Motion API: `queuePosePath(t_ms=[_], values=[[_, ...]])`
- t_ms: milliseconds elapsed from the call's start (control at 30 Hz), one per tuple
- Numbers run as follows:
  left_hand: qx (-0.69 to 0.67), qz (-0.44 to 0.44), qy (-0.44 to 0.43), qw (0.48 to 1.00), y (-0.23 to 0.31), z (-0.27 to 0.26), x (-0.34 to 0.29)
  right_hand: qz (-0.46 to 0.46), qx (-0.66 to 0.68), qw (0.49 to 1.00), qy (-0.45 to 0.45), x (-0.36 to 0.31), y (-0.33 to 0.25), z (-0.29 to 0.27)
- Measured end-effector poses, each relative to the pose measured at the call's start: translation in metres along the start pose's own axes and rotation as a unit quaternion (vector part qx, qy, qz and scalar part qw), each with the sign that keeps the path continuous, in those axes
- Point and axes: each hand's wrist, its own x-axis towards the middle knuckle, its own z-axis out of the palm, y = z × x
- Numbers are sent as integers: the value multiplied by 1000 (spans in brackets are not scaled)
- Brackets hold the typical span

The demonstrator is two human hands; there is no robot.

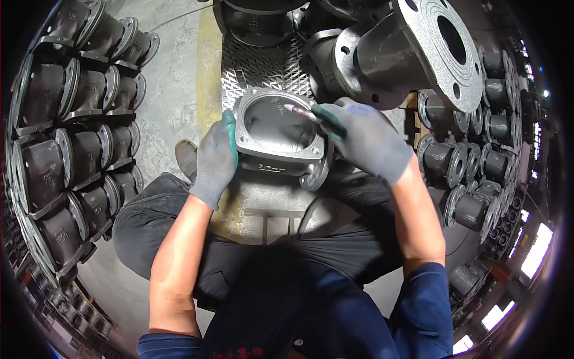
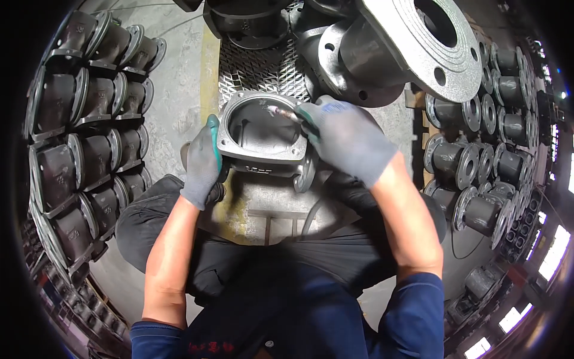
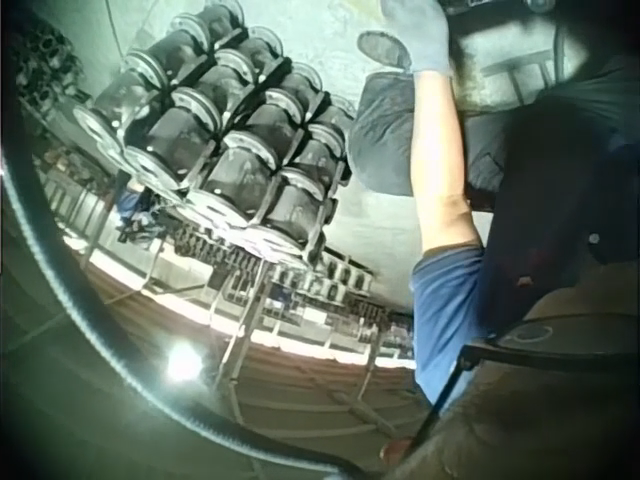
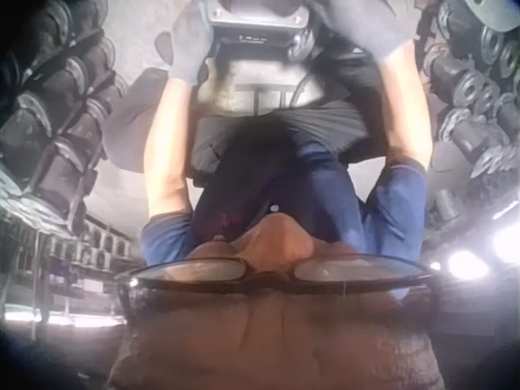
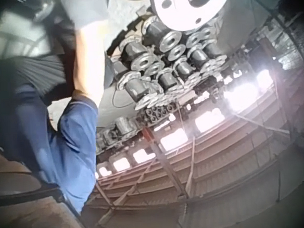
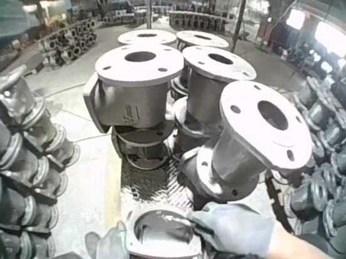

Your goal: The person puts on glasses, polishes the interior and exterior surfaces of a metal valve body using a rotary grinding tool, and places the valve body onto a stack of finished parts.

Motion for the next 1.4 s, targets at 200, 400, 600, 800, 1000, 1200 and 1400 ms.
queuePosePath(t_ms=[200, 400, 600, 800, 1000, 1200, 1400], values=[[14, 120, 67, 990, -9, 5, -8, -20, -131, 982, -136, 39, -14, 3], [15, 116, 22, 993, -10, 0, -12, -18, -192, 967, -166, 51, -20, 10], [11, 96, -14, 995, -6, -3, -12, -7, -206, 966, -157, 49, -23, 17], [74, 110, -3, 991, -8, -1, -15, 7, -219, 954, -204, 59, -35, 10], [-129, -44, 20, 991, -1, 4, -14, 30, -104, 985, -131, 46, -9, 9], [-27, 85, 50, 995, -13, 5, -17, 38, -35, 994, -95, 42, -1, 15], [39, 140, 70, 987, -17, 9, -16, 38, 20, 997, -66, 40, 9, 19]])
